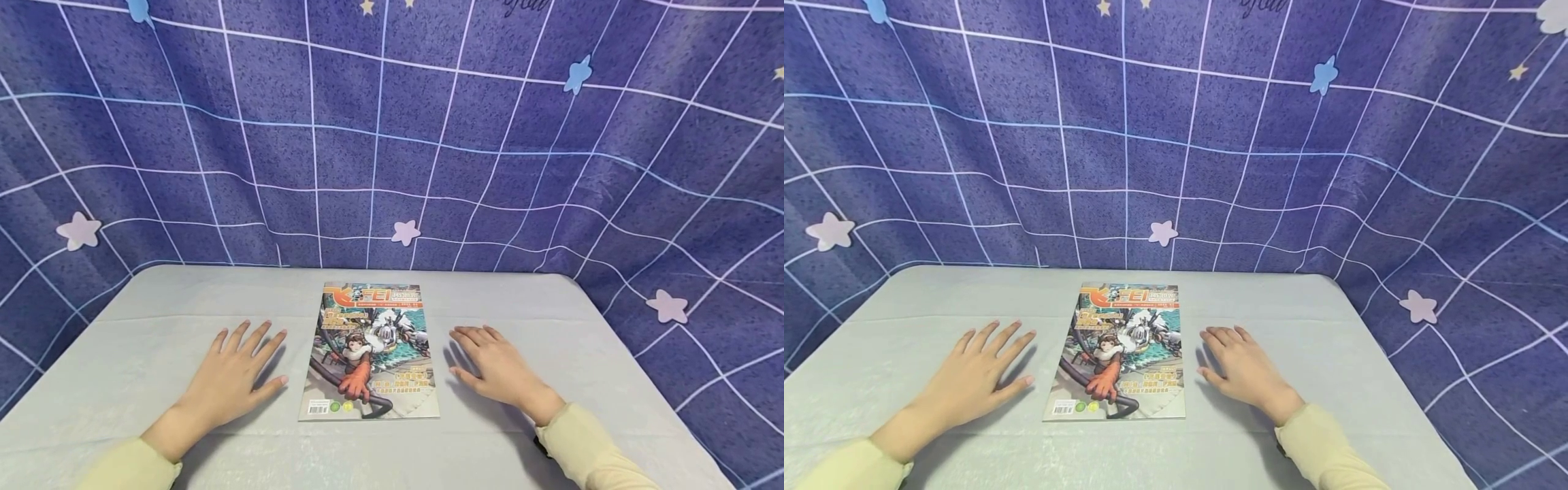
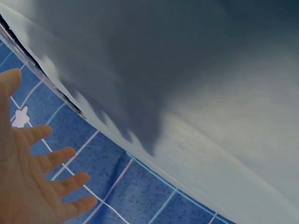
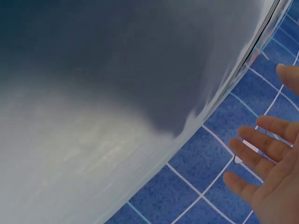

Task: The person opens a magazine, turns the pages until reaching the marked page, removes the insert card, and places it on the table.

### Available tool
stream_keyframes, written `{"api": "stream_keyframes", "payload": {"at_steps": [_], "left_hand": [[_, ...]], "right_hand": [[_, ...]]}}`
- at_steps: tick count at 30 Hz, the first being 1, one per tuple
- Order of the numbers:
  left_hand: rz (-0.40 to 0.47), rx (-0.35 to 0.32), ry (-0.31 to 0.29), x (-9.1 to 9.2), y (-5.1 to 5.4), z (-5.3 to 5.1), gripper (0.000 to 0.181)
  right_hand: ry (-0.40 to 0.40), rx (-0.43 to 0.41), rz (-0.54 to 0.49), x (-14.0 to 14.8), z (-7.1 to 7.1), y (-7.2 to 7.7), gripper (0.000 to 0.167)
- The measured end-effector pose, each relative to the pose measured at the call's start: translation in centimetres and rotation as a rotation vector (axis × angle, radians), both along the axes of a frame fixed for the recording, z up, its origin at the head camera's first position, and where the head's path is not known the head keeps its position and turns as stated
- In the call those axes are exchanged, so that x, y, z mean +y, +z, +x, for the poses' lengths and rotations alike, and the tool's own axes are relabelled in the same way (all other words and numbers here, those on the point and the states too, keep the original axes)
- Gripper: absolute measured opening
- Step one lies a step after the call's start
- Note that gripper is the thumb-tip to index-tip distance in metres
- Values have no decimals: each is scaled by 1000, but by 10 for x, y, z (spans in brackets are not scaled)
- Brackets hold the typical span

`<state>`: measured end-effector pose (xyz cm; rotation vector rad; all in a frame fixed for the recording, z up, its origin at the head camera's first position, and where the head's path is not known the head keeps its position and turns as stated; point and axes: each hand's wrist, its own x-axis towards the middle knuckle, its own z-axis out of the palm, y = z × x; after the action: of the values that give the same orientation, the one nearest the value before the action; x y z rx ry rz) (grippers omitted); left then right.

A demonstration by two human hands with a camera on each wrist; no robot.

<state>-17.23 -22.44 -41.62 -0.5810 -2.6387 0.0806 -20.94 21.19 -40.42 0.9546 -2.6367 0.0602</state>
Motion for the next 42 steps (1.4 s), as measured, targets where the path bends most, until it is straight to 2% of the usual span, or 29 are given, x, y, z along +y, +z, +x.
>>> {"api": "stream_keyframes", "payload": {"at_steps": [8, 14, 26, 38, 42], "left_hand": [[-18, 33, -67, 10, -1, 2, 70], [-21, 32, -96, 17, -2, 2, 69], [-35, 59, -169, 29, -5, 3, 66], [-27, 67, -245, 41, -10, 3, 63], [-30, 46, -263, 43, -9, 4, 62]], "right_hand": [[39, -20, 25, -7, 5, 2, 61], [78, -20, 54, -12, 7, 3, 62], [153, 15, 88, -23, 13, 2, 61], [229, 6, 124, -34, 19, 0, 55], [256, 9, 130, -36, 21, -2, 52]]}}
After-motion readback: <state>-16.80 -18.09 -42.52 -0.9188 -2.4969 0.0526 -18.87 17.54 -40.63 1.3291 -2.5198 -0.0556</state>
